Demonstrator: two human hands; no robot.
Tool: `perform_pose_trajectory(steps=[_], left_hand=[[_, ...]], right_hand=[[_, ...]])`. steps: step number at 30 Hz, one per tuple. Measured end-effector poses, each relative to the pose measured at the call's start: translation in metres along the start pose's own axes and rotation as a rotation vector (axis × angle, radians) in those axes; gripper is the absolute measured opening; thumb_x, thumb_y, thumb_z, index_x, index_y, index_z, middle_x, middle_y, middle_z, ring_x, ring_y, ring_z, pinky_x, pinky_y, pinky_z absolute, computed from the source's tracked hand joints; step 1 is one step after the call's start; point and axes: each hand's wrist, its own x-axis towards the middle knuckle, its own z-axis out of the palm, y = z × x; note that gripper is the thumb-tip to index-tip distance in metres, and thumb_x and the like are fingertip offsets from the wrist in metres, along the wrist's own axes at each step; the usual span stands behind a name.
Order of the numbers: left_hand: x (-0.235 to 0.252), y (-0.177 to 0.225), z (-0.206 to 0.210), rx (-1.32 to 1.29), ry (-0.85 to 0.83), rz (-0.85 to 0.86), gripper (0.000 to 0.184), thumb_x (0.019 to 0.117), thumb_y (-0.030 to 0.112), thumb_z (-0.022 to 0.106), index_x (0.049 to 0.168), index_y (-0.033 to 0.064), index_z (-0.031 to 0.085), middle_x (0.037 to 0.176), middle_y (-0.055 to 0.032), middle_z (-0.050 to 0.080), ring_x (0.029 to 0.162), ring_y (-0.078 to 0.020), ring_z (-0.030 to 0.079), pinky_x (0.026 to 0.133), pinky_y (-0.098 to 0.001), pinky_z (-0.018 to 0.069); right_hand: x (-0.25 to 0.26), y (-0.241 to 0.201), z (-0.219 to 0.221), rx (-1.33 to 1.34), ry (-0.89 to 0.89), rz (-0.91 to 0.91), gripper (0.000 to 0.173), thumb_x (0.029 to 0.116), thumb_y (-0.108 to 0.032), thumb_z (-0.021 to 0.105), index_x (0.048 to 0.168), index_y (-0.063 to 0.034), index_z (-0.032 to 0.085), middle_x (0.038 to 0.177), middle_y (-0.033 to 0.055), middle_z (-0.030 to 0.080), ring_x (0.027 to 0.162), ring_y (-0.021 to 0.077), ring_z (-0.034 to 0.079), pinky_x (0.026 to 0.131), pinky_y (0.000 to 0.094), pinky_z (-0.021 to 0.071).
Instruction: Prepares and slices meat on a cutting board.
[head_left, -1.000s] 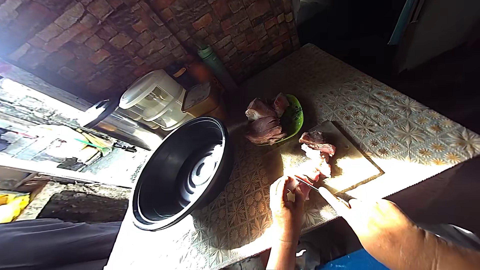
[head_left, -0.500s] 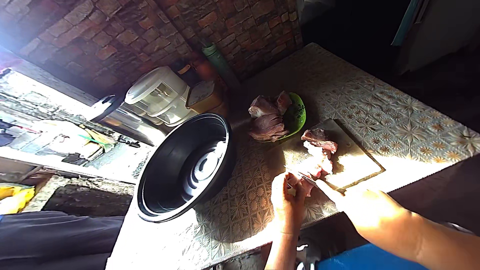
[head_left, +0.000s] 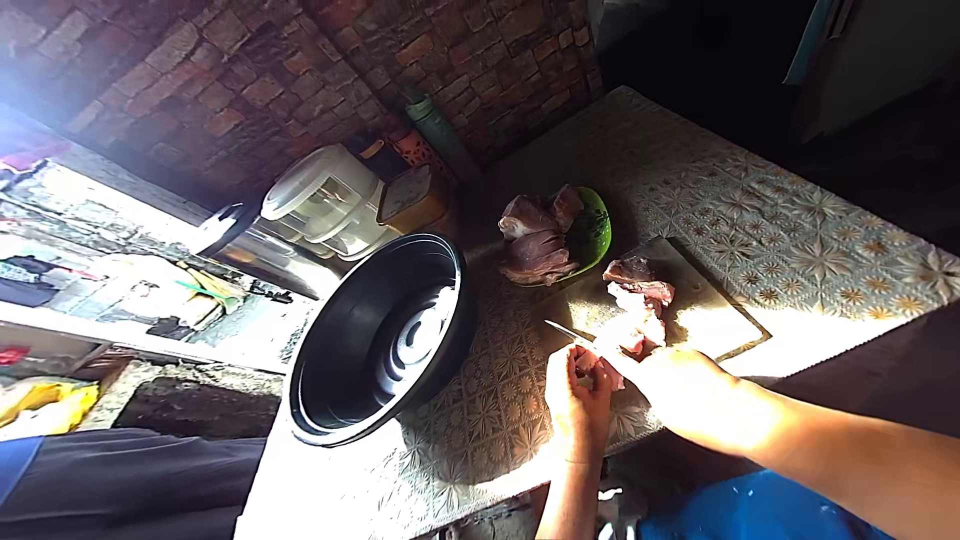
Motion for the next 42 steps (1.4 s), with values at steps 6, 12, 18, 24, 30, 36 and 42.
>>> perform_pose_trajectory(steps=[6, 12, 18, 24, 30, 36, 42], left_hand=[[0.002, 0.002, -0.002, -0.021, -0.041, -0.013, 0.027, 0.0792, 0.011, 0.074, 0.103, -0.0003, 0.071, 0.093, -0.0050, 0.069, 0.083, -0.0063, 0.067, 0.077, -0.0202, 0.0569], [0.001, -0.001, 0.000, -0.024, -0.055, -0.007, 0.032, 0.0776, 0.007, 0.075, 0.107, -0.0044, 0.071, 0.097, -0.0102, 0.071, 0.088, -0.0107, 0.069, 0.082, -0.0237, 0.0575], [-0.002, -0.002, 0.001, 0.031, 0.008, -0.014, 0.030, 0.0786, 0.007, 0.075, 0.106, -0.0046, 0.070, 0.095, -0.0104, 0.070, 0.084, -0.0097, 0.068, 0.078, -0.0226, 0.0579], [-0.002, -0.001, -0.003, -0.098, 0.023, -0.106, 0.029, 0.0831, 0.008, 0.070, 0.110, -0.0027, 0.069, 0.099, -0.0080, 0.069, 0.091, -0.0066, 0.067, 0.082, -0.0203, 0.0567], [-0.003, -0.009, -0.002, -0.130, -0.030, 0.033, 0.031, 0.0814, 0.007, 0.071, 0.110, -0.0047, 0.068, 0.102, -0.0095, 0.069, 0.093, -0.0081, 0.068, 0.085, -0.0214, 0.0578], [-0.007, -0.014, -0.007, -0.294, -0.045, -0.045, 0.043, 0.0830, 0.009, 0.069, 0.121, -0.0091, 0.062, 0.110, -0.0127, 0.066, 0.095, -0.0115, 0.069, 0.085, -0.0250, 0.0601], [-0.008, -0.016, -0.004, -0.408, 0.018, -0.023, 0.032, 0.0811, 0.005, 0.072, 0.108, -0.0062, 0.061, 0.099, -0.0073, 0.067, 0.089, -0.0100, 0.069, 0.081, -0.0246, 0.0610]], right_hand=[[-0.043, 0.017, 0.012, -0.072, -0.074, 0.105, 0.076, 0.1022, 0.000, 0.041, 0.167, -0.0287, 0.014, 0.095, 0.0219, 0.070, 0.093, 0.0449, 0.069, 0.076, 0.0573, 0.0542], [0.006, 0.003, -0.005, -0.003, -0.004, -0.033, 0.069, 0.1026, -0.002, 0.045, 0.165, -0.0192, 0.021, 0.120, 0.0271, 0.065, 0.105, 0.0484, 0.066, 0.082, 0.0621, 0.0528], [0.009, -0.003, -0.007, -0.031, 0.023, -0.075, 0.060, 0.1058, -0.005, 0.041, 0.163, -0.0147, 0.026, 0.122, 0.0276, 0.063, 0.110, 0.0489, 0.064, 0.084, 0.0622, 0.0521], [-0.038, 0.012, 0.002, -0.144, -0.071, 0.057, 0.069, 0.1041, -0.002, 0.040, 0.167, -0.0197, 0.017, 0.101, 0.0220, 0.069, 0.098, 0.0442, 0.068, 0.079, 0.0564, 0.0542], [-0.008, 0.038, -0.003, -0.032, 0.020, -0.067, 0.044, 0.0984, -0.017, 0.061, 0.140, -0.0052, 0.053, 0.109, 0.0255, 0.067, 0.102, 0.0463, 0.066, 0.080, 0.0634, 0.0515], [0.019, 0.042, -0.012, 0.033, 0.227, -0.087, 0.035, 0.1027, -0.026, 0.057, 0.123, 0.0023, 0.063, 0.114, 0.0271, 0.066, 0.109, 0.0454, 0.065, 0.087, 0.0619, 0.0505], [-0.013, 0.050, 0.007, 0.139, 0.647, -0.286, 0.026, 0.0949, -0.010, 0.058, 0.117, -0.0031, 0.070, 0.085, 0.0171, 0.069, 0.078, 0.0352, 0.070, 0.070, 0.0524, 0.0570]])
